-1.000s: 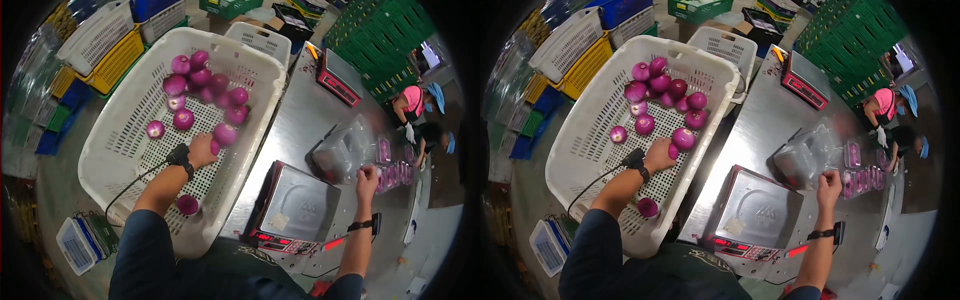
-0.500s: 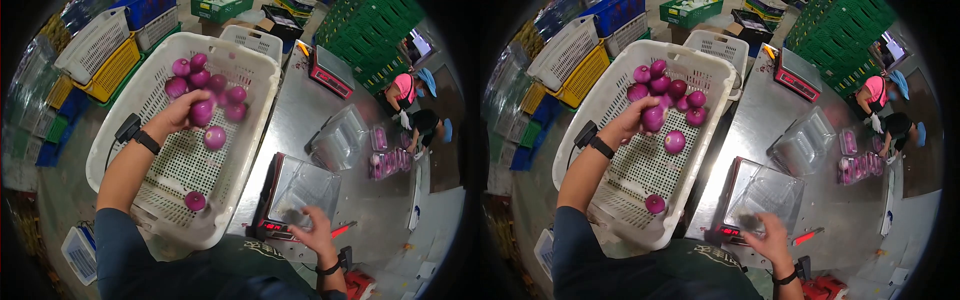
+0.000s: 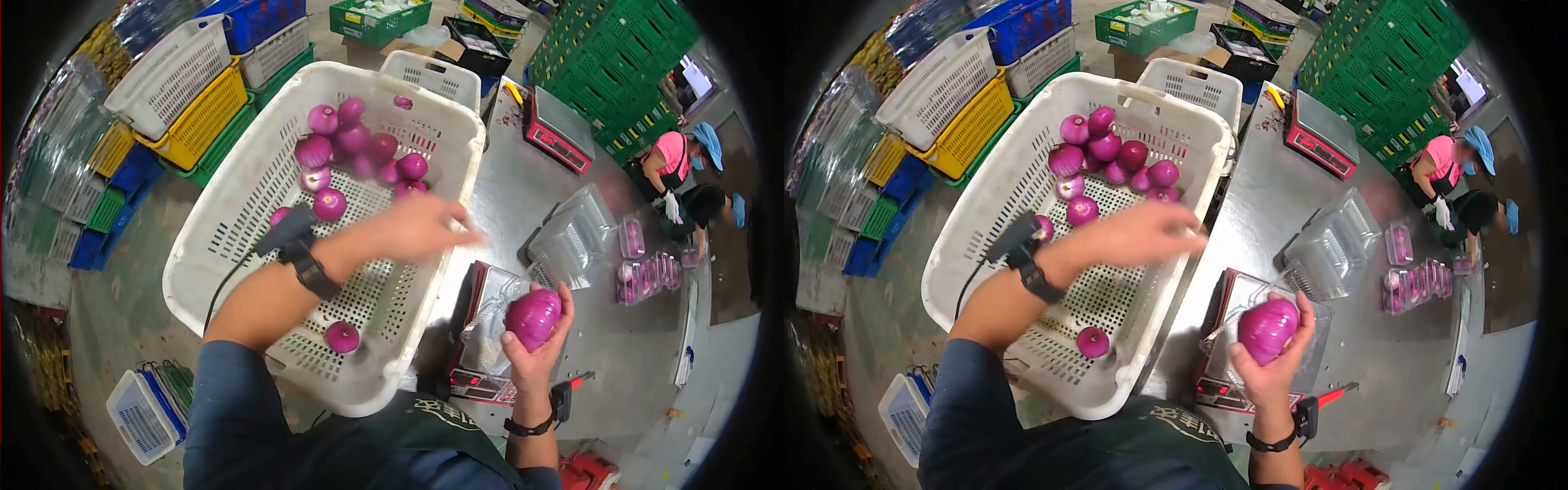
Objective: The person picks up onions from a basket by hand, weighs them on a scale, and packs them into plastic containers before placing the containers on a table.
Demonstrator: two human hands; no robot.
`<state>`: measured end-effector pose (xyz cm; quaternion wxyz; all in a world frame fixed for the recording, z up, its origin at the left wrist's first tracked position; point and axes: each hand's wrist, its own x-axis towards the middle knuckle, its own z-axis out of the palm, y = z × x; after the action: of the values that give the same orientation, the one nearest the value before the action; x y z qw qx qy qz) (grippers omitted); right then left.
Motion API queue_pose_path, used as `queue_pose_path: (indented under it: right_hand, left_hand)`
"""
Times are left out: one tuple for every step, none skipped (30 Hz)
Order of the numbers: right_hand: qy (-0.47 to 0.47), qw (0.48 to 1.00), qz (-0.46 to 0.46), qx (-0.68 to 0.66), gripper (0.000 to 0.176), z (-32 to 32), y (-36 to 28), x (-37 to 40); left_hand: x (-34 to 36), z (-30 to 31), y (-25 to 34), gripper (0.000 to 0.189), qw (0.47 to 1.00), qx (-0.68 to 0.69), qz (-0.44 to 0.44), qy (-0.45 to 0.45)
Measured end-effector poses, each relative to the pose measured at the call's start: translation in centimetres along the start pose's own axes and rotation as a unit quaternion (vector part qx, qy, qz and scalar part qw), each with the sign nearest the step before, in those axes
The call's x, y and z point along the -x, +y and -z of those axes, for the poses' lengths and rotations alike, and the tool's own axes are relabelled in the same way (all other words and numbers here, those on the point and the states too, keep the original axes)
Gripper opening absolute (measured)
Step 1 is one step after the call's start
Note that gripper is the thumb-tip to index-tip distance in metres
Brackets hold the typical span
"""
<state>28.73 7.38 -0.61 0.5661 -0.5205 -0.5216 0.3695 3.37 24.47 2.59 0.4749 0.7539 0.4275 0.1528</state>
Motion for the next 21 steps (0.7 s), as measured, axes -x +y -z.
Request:
queue_pose_path:
  right_hand:
    - [0.039,0.998,-0.054,0.005,0.099,1.4,1.0,0.5]
    - [0.043,0.997,-0.056,0.006,0.099,2.8,2.2,1.3]
    - [0.066,0.992,-0.105,-0.006,0.097,4.3,3.4,2.2]
    - [0.090,0.984,-0.154,-0.018,0.094,5.5,4.2,3.2]
    - [0.096,0.983,-0.156,-0.016,0.094,6.5,4.8,4.1]
    - [0.108,0.978,-0.176,-0.010,0.092,7.4,5.2,5.1]
    - [0.119,0.973,-0.196,-0.003,0.091,7.9,5.4,5.5]
    - [0.139,0.968,-0.208,0.001,0.088,7.7,4.8,5.7]
    - [0.147,0.967,-0.211,0.002,0.088,7.8,4.7,5.8]
    - [0.139,0.965,-0.220,0.019,0.089,7.9,4.6,6.0]
    - [0.132,0.963,-0.230,0.036,0.089,8.1,4.6,6.3]
    - [0.140,0.962,-0.233,0.036,0.089,8.2,4.8,6.5]
    - [0.121,0.966,-0.213,0.085,0.089,8.4,5.2,6.7]
    - [0.100,0.967,-0.192,0.133,0.089,8.7,5.7,6.9]
    - [0.106,0.966,-0.194,0.132,0.089,9.4,6.3,7.2]
    - [0.068,0.959,-0.145,0.235,0.089,10.5,6.9,7.3]
    - [0.029,0.938,-0.093,0.334,0.089,11.4,7.3,7.4]
    - [0.033,0.939,-0.093,0.330,0.089,12.1,7.5,7.4]
    - [0.058,0.947,-0.096,0.302,0.088,12.5,7.7,7.5]
    - [0.083,0.954,-0.098,0.272,0.088,12.8,7.8,7.6]
    - [0.087,0.955,-0.097,0.266,0.088,12.8,7.6,7.4]
  left_hand:
    - [-1.8,0.6,-5.0,0.056,0.992,-0.071,-0.029,0.105]
    - [-1.9,2.3,-7.1,0.050,0.980,-0.099,0.007,0.172]
    - [-2.3,3.0,-11.3,0.044,0.956,-0.159,0.056,0.240]
    - [-2.6,3.6,-17.0,0.041,0.937,-0.253,0.061,0.234]
    - [-2.3,3.5,-20.5,0.041,0.918,-0.313,0.110,0.216]
    - [-1.9,3.0,-23.1,0.042,0.894,-0.372,0.157,0.197]
    - [-1.7,2.3,-24.9,0.042,0.896,-0.371,0.152,0.192]
    - [-1.3,1.3,-26.2,0.046,0.894,-0.375,0.163,0.182]
    - [-1.2,0.6,-27.4,0.051,0.892,-0.380,0.173,0.172]
    - [-1.4,0.0,-28.5,0.051,0.894,-0.381,0.167,0.165]
    - [-1.5,-0.7,-29.4,0.059,0.894,-0.371,0.165,0.190]
    - [-1.8,-1.1,-30.3,0.066,0.893,-0.360,0.162,0.216]
    - [-2.1,-1.0,-31.2,0.066,0.894,-0.362,0.156,0.211]
    - [-2.2,-0.8,-32.0,0.070,0.917,-0.306,0.121,0.225]
    - [-2.2,-0.5,-32.7,0.074,0.935,-0.249,0.087,0.237]
    - [-2.3,0.1,-32.2,0.071,0.956,-0.163,0.112,0.216]
    - [-2.4,0.5,-31.6,0.071,0.957,-0.166,0.109,0.214]
    - [-2.2,1.5,-28.8,0.068,0.956,0.093,0.200,0.191]
    - [-2.0,2.3,-26.7,0.065,0.884,0.343,0.277,0.154]
    - [-1.4,3.5,-26.5,0.060,0.864,0.430,0.242,0.100]
    - [-1.1,3.9,-24.8,0.060,0.867,0.423,0.241,0.100]
